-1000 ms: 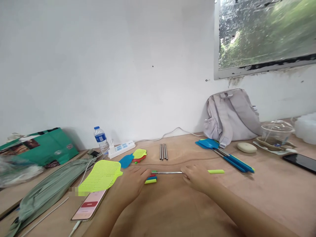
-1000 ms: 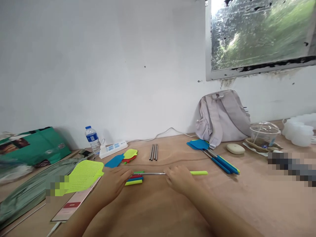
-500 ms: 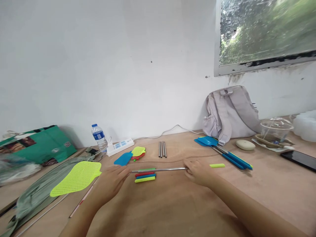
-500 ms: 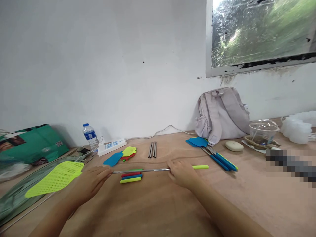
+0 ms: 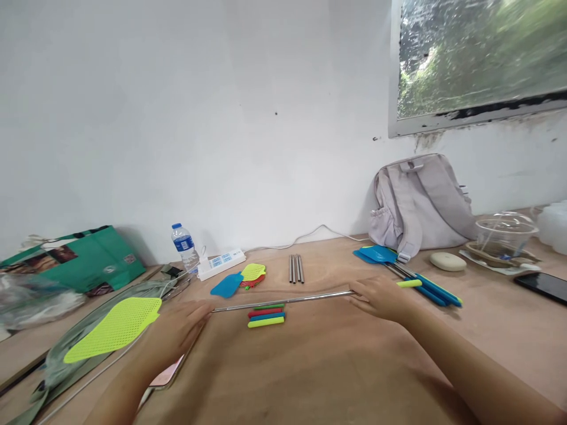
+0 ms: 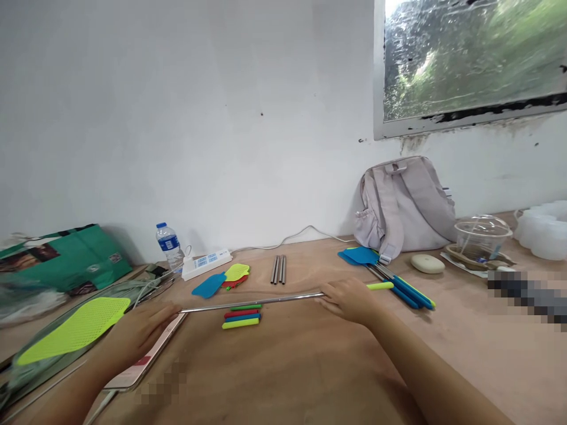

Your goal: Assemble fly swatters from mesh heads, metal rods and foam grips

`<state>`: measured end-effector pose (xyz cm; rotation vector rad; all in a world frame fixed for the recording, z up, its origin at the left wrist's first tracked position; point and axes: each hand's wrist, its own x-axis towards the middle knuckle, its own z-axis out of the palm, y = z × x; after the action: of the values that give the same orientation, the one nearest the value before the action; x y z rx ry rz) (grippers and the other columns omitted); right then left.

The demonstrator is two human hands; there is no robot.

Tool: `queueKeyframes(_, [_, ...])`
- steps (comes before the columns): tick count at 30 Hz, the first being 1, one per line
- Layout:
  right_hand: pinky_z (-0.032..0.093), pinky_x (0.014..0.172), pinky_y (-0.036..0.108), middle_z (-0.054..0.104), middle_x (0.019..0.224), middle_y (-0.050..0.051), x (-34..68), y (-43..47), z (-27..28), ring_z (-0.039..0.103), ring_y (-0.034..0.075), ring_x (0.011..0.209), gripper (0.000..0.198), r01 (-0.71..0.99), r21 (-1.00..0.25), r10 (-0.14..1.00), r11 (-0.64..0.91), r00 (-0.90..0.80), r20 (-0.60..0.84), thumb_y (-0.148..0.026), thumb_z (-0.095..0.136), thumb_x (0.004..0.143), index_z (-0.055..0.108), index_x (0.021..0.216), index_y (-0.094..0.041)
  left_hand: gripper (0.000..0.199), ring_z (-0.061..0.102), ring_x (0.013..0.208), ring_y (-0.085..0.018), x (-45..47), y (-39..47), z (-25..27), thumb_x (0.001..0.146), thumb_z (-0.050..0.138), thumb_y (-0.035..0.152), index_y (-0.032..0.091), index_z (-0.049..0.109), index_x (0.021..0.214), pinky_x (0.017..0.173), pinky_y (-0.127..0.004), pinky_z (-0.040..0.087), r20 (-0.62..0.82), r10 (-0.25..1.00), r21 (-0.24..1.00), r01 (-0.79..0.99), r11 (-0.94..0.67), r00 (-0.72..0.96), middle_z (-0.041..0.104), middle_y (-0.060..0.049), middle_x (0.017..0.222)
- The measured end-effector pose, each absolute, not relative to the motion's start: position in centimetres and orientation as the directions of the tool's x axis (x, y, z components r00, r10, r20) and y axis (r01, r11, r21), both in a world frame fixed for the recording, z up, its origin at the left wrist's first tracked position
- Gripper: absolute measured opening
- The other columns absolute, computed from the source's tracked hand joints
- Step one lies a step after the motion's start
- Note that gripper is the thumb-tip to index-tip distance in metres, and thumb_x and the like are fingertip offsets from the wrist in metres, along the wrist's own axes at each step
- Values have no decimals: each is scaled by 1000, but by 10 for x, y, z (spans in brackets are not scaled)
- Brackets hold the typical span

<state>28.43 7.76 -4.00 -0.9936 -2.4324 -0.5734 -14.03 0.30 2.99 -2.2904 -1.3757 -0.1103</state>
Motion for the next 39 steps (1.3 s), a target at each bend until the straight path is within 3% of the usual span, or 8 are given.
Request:
queueKeyframes(7, [19,50,26,56,57,0,308,85,-42,48,11,53,14,729,275,477,627,-638,604,-23,42,79,50,69,-18,31,62,78,-17,-143,6,35,85,31,30,24,60,96,66,-25,45,313,793,-358,839,-410,522,68,-2,89])
queueKeyframes(15, [18,48,27,52,51,-3,323,87,-48,44,9,46,15,731,377,381,568,-640,667,-15,40,76,48,63,-18,29,59,89,-15,-141,3,27,85,33,22,24,57,99,75,-24,43,273,818,-269,857,-440,506,65,-1,99])
queueKeyframes(24, [20,49,27,54,56,-2,333,79,-46,47,11,49,14,752,353,504,556,-643,576,-14,39,77,46,67,-20,27,61,84,-16,-135,0,31,84,36,26,24,60,96,74,-25,45,335,781,-227,849,-477,528,67,-1,93])
queueKeyframes(28, [20,49,27,55,58,-1,342,78,-48,46,11,51,14,757,337,537,560,-641,549,-14,38,78,47,67,-20,30,61,82,-19,-132,-4,28,84,33,29,24,62,85,70,-27,46,368,789,-211,871,-444,492,67,-1,90])
queueKeyframes(39, [19,50,28,53,56,-2,355,77,-53,44,11,49,18,748,371,517,550,-654,552,-13,36,80,46,66,-19,31,61,76,-17,-130,-6,29,84,32,29,24,62,78,65,-23,46,342,789,-227,859,-459,511,68,1,84])
